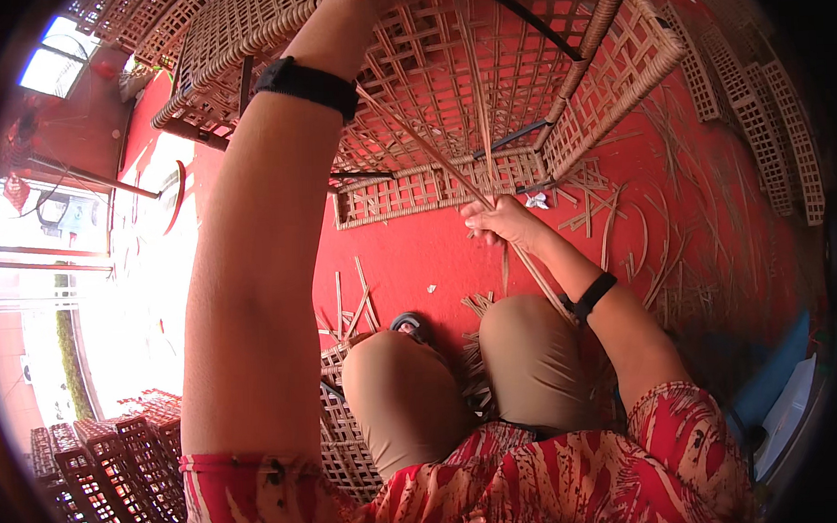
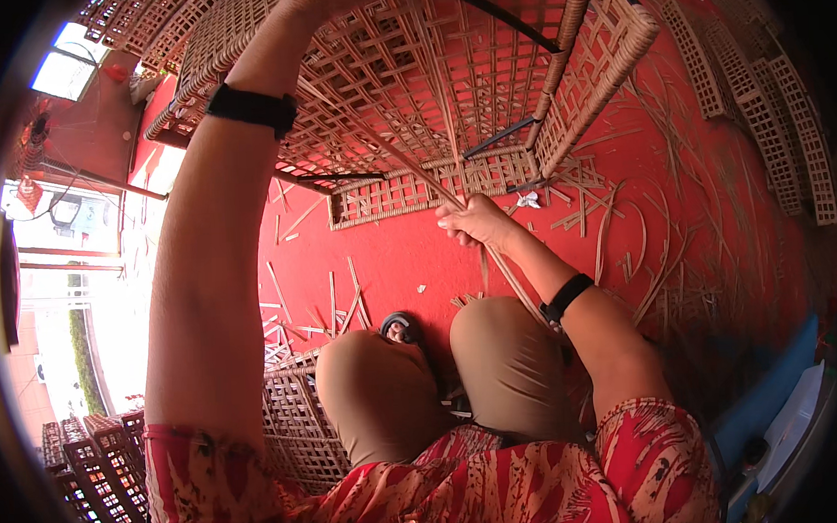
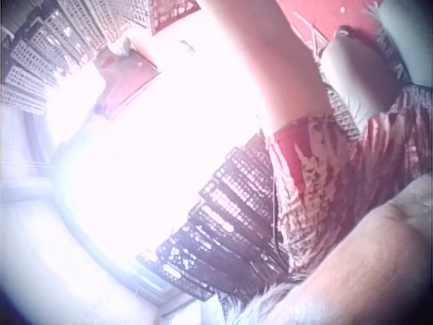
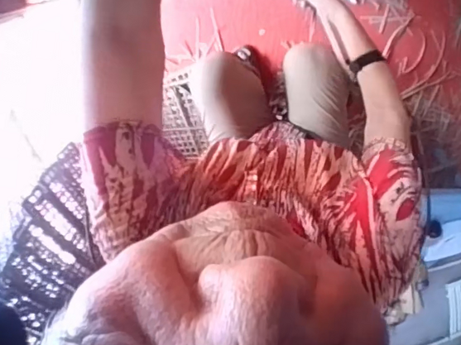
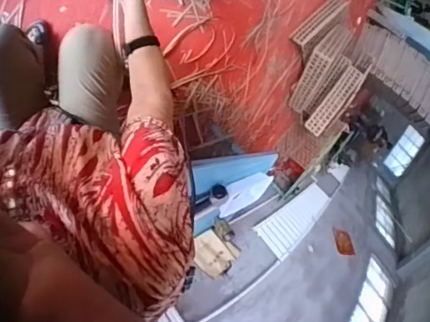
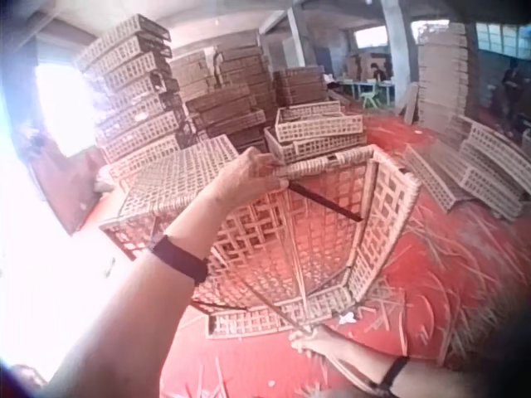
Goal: The recorder is weaving and finishing a furniture component, likely a seat or side panel, by threading and tucking in bamboo or rattan strips through a woven frame.
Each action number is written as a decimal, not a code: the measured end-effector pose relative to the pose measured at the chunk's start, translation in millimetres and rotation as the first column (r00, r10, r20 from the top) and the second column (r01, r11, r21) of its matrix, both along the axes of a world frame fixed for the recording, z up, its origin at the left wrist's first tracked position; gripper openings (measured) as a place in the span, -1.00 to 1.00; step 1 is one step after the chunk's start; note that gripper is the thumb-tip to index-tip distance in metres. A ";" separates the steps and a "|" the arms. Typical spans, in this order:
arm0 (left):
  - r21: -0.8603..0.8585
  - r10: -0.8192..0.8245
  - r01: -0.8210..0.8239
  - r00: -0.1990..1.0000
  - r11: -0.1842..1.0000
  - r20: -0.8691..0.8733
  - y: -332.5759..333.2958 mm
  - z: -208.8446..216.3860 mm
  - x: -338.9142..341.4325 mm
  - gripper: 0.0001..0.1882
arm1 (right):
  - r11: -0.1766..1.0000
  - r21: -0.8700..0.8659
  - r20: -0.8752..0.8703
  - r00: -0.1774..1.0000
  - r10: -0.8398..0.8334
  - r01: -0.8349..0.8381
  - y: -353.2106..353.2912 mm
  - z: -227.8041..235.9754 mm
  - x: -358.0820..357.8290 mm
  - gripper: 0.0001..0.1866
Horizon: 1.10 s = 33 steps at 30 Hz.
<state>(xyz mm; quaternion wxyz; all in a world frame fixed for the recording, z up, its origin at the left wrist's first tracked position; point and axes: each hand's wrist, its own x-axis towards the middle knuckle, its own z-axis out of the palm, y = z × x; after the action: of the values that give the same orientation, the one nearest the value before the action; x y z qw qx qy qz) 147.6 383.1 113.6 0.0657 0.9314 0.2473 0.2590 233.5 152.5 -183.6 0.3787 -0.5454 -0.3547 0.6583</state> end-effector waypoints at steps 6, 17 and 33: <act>0.223 0.043 -0.007 0.987 0.975 -0.158 -32.6 -3.1 -26.7 -0.41 | 0.971 -0.214 0.133 0.988 -0.076 0.104 -17.5 -53.3 23.3 -0.79; 0.481 0.172 -0.069 0.970 0.874 -0.173 -70.5 -4.6 -84.8 -0.61 | 0.920 -0.325 0.103 0.975 -0.198 0.221 -38.6 -114.2 30.1 -0.76; 0.414 0.111 -0.143 0.989 0.899 0.100 -225.2 60.0 -45.1 -0.70 | 0.761 -0.490 -0.317 0.727 -0.610 0.425 -99.0 -167.8 17.2 -0.70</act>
<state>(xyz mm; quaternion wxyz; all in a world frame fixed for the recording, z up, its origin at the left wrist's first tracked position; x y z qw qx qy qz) 102.5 157.9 173.6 -0.1441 0.8953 0.2433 0.3442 250.7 53.6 -351.4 0.5084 -0.5152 0.0512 0.6881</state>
